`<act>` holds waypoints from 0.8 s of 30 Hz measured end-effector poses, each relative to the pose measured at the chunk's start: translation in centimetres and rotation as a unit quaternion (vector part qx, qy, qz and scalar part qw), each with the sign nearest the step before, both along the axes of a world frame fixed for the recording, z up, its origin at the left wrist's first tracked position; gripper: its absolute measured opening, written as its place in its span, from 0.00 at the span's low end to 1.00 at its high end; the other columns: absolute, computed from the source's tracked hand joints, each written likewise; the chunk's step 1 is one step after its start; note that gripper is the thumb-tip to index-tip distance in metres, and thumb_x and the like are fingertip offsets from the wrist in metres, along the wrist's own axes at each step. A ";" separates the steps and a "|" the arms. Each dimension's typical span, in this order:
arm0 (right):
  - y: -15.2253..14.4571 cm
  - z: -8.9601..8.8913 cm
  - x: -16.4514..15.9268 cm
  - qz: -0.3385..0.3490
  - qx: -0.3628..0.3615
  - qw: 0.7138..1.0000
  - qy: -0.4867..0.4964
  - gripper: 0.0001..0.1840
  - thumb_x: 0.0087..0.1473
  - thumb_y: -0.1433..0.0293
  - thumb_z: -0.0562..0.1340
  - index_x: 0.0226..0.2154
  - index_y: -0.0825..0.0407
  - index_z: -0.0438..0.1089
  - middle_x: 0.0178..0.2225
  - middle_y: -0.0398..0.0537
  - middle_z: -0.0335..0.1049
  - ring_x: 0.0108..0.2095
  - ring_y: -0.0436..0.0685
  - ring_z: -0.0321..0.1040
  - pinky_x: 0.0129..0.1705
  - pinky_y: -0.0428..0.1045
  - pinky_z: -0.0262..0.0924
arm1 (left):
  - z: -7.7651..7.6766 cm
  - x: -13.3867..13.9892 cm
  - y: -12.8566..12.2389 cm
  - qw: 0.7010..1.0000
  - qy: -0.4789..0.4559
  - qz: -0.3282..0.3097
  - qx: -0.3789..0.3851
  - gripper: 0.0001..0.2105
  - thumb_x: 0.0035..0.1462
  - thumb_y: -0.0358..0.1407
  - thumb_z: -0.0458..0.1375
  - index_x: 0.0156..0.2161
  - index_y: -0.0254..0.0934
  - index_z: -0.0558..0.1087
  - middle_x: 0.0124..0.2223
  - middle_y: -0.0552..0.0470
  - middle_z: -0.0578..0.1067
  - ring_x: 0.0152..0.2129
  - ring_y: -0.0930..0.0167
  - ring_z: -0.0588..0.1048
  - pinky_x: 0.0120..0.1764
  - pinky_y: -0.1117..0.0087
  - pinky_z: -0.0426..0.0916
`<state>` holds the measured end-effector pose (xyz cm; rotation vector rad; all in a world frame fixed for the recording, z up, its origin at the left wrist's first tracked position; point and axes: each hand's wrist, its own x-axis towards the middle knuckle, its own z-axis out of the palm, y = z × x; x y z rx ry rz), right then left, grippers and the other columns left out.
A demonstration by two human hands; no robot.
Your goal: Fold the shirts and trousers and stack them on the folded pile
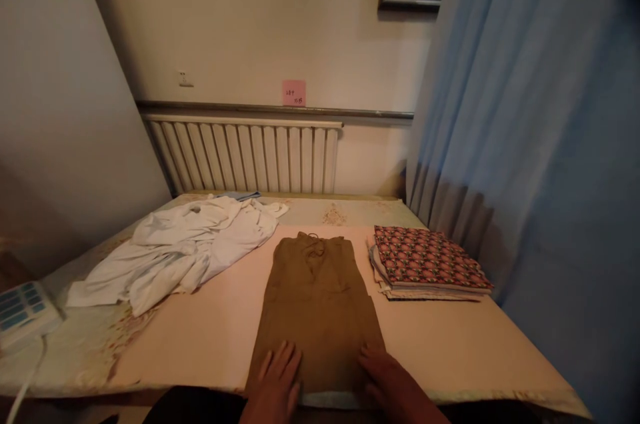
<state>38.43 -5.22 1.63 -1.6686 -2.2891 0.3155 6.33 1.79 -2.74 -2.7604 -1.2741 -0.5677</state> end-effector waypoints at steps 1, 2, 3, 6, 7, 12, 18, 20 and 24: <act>0.7 0.3 -0.6 -0.009 0.000 1.000 0.001 0.30 0.54 0.71 0.58 0.60 0.48 0.60 0.62 0.51 0.58 0.62 0.62 0.54 0.63 0.57 0.53 | 0.9 1.2 0.2 1.000 -0.007 0.004 -0.006 0.25 0.61 0.32 0.48 0.63 0.48 0.58 0.64 0.50 0.63 0.60 0.62 0.62 0.58 0.53 0.62; 1.5 0.5 -1.2 -0.017 0.002 1.000 -0.003 0.30 0.54 0.72 0.58 0.60 0.48 0.60 0.62 0.52 0.57 0.63 0.62 0.53 0.63 0.58 0.52 | 1.8 2.5 0.5 1.000 -0.010 0.004 -0.013 0.25 0.61 0.31 0.48 0.63 0.47 0.59 0.64 0.50 0.62 0.61 0.62 0.61 0.59 0.53 0.61; 2.4 0.4 -1.9 -0.025 0.009 1.000 -0.010 0.30 0.54 0.72 0.58 0.60 0.49 0.60 0.63 0.52 0.56 0.63 0.63 0.51 0.63 0.60 0.51 | 2.6 3.8 0.8 1.000 -0.010 0.000 -0.018 0.25 0.60 0.31 0.48 0.63 0.46 0.59 0.64 0.49 0.62 0.61 0.63 0.60 0.59 0.53 0.60; 4.9 -0.6 -3.2 -0.021 0.040 0.998 -0.036 0.32 0.51 0.72 0.61 0.60 0.50 0.61 0.64 0.55 0.53 0.64 0.66 0.48 0.63 0.64 0.49 | 4.1 6.8 1.9 0.999 0.010 -0.016 -0.044 0.26 0.60 0.31 0.49 0.63 0.44 0.58 0.65 0.48 0.59 0.62 0.62 0.57 0.60 0.51 0.58; 5.4 -1.0 -3.3 -0.017 0.047 0.998 -0.044 0.33 0.50 0.72 0.61 0.60 0.50 0.60 0.64 0.55 0.52 0.64 0.67 0.47 0.63 0.65 0.48 | 4.4 7.4 2.2 0.998 0.022 -0.018 -0.056 0.26 0.60 0.32 0.50 0.63 0.43 0.58 0.66 0.47 0.58 0.63 0.61 0.57 0.60 0.50 0.57; 5.8 -2.4 -2.5 -0.020 0.049 0.997 -0.055 0.35 0.53 0.67 0.60 0.63 0.48 0.54 0.66 0.51 0.48 0.65 0.65 0.44 0.65 0.65 0.43 | 4.2 7.2 3.1 0.993 0.058 0.007 -0.104 0.26 0.61 0.38 0.50 0.65 0.42 0.56 0.67 0.47 0.56 0.63 0.58 0.54 0.61 0.47 0.54; 5.6 -2.5 -2.2 -0.030 0.004 0.999 -0.027 0.35 0.55 0.66 0.59 0.64 0.45 0.52 0.67 0.46 0.45 0.66 0.64 0.41 0.66 0.64 0.39 | 4.6 6.1 3.9 0.991 0.068 0.009 -0.118 0.27 0.62 0.38 0.49 0.66 0.43 0.52 0.68 0.50 0.54 0.64 0.60 0.52 0.62 0.48 0.52; 5.7 -2.3 -2.2 -0.033 -0.014 0.999 -0.012 0.35 0.54 0.65 0.59 0.64 0.45 0.53 0.67 0.45 0.44 0.67 0.65 0.40 0.66 0.65 0.38 | 4.8 5.6 4.6 0.991 0.071 0.006 -0.112 0.27 0.63 0.38 0.49 0.66 0.43 0.52 0.68 0.50 0.54 0.64 0.60 0.52 0.62 0.48 0.52; 6.1 -1.6 -2.1 -0.044 -0.056 0.997 0.021 0.33 0.53 0.66 0.59 0.62 0.48 0.57 0.66 0.49 0.48 0.66 0.66 0.43 0.65 0.66 0.40 | 4.5 4.0 6.0 0.995 0.066 -0.020 -0.074 0.27 0.64 0.39 0.49 0.66 0.47 0.50 0.68 0.52 0.54 0.64 0.62 0.54 0.61 0.50 0.54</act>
